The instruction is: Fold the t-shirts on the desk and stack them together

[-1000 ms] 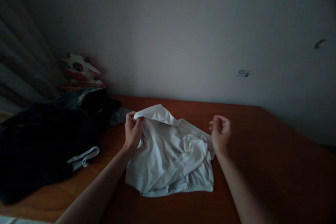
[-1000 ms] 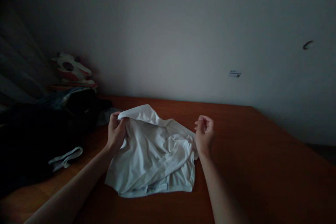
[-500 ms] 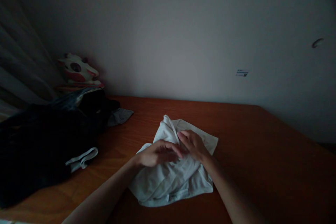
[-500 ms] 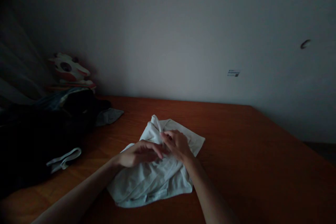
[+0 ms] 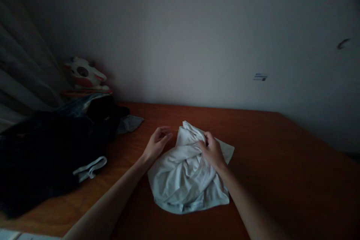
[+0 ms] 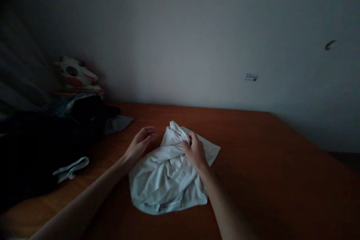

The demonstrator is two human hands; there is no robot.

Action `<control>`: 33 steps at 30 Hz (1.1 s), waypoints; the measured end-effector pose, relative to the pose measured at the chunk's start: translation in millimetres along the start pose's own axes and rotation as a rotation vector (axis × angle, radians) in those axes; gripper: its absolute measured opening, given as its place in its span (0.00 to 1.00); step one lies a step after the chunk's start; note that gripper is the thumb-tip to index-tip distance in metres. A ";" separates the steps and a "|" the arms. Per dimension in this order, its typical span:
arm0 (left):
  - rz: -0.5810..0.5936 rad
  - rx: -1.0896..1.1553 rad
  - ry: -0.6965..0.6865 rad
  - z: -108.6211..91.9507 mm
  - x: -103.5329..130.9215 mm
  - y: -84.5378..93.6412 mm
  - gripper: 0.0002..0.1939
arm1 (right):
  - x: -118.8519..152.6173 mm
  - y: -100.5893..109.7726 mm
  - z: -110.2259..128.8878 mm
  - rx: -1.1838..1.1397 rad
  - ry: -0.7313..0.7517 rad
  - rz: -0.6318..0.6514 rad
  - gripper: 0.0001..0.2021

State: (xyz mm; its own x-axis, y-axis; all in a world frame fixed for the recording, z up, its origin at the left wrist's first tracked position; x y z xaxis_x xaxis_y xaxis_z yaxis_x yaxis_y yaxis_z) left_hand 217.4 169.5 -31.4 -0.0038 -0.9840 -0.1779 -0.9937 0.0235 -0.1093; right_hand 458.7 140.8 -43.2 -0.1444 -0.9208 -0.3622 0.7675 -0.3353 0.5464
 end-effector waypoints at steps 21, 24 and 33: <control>-0.452 0.037 0.075 7.1 -23.4 62.8 0.28 | -9.3 23.7 -22.1 0.388 0.112 0.132 0.20; -0.443 -0.135 -0.030 6.2 -24.5 64.9 0.27 | -15.2 32.6 -32.9 0.257 -0.001 -0.082 0.24; 0.628 -0.883 -0.498 -12.4 15.4 2.3 0.28 | -18.1 41.3 -47.2 0.109 0.005 -0.031 0.35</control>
State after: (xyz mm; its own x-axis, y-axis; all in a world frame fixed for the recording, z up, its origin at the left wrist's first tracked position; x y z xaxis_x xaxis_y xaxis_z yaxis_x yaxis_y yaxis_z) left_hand 213.6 152.3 -22.2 -0.6672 -0.6623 -0.3409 -0.5673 0.1552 0.8088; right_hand 522.5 153.0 -49.7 -0.1640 -0.9087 -0.3840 0.6900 -0.3839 0.6137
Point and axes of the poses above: each hand's wrist, its own x-axis away from the middle knuckle, its own y-axis out of the back of the hand, z = x × y, the point moved 4 cm from there along -x, towards the middle knuckle, and after that the axes turned 5 degrees about x, right-handed, at the moved point
